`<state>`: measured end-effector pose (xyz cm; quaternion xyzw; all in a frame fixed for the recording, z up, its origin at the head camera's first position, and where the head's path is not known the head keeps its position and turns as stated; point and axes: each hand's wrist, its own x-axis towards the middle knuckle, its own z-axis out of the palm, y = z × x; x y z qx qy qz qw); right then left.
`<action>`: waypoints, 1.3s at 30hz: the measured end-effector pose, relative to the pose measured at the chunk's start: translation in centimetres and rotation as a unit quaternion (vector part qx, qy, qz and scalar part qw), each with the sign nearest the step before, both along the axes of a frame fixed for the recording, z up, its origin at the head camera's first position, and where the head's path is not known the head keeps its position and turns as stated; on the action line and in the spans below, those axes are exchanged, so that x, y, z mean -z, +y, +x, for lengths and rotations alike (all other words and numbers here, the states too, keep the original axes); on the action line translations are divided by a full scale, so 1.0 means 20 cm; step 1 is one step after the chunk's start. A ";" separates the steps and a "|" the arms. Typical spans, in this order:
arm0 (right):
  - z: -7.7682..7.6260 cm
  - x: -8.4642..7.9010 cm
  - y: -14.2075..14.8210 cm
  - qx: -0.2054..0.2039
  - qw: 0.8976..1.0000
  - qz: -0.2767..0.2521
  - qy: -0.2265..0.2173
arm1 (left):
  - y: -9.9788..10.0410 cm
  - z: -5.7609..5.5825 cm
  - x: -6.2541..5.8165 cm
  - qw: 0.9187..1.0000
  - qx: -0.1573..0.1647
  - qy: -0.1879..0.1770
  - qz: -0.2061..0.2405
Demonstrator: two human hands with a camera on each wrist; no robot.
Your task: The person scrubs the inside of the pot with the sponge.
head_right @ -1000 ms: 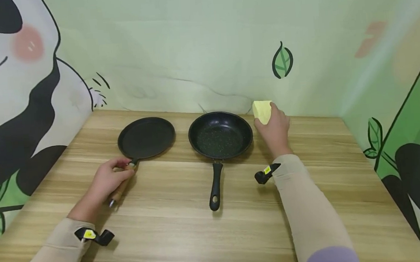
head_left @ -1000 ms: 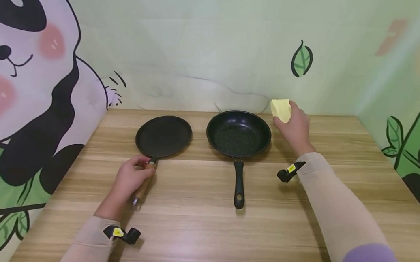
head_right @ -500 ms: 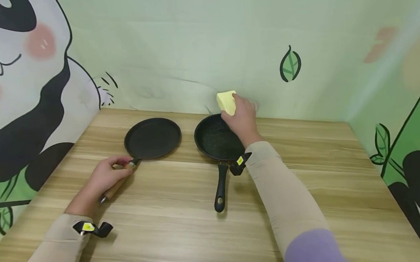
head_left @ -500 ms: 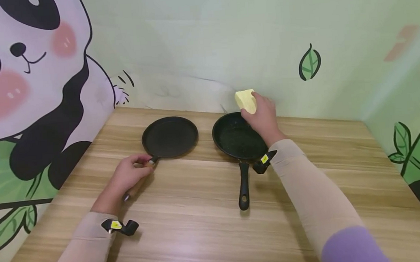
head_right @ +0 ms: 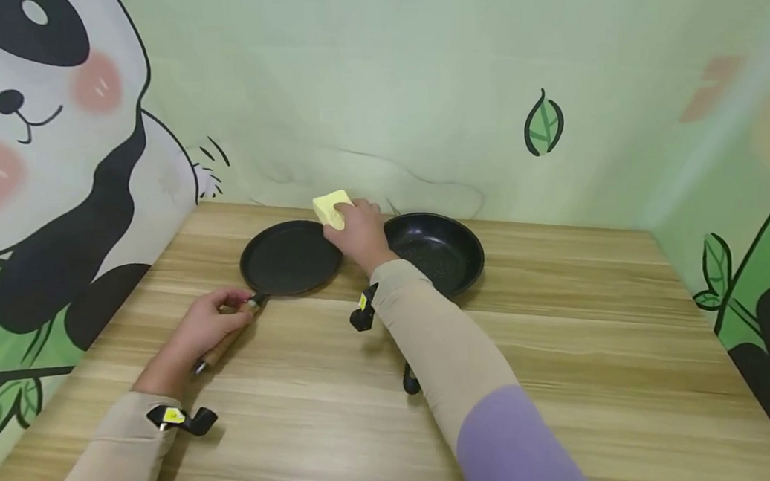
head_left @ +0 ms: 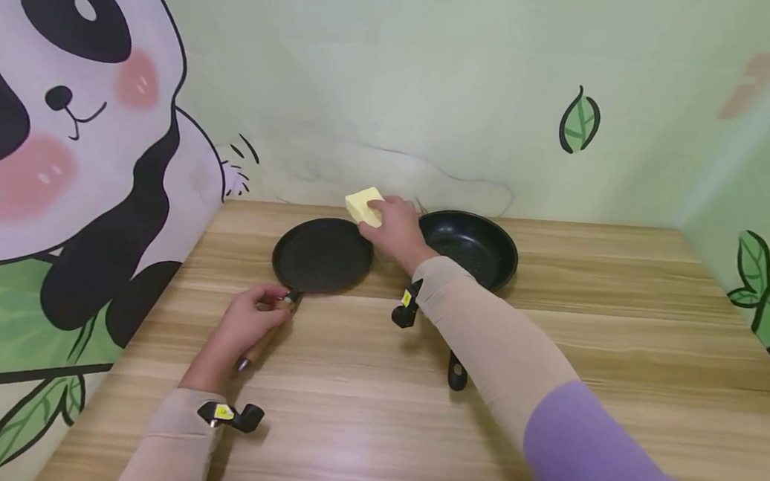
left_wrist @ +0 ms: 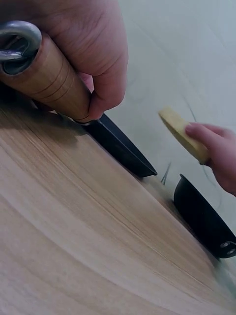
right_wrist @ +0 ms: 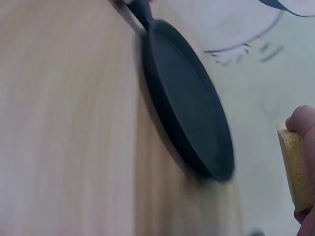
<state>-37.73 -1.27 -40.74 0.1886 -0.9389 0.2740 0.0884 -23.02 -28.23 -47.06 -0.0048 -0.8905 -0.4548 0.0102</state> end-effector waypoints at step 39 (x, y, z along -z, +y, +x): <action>0.12 0.23 -0.60 -0.084 0.985 0.152 -0.001 | 0.00 0.00 0.01 0.999 -0.028 -0.015 0.013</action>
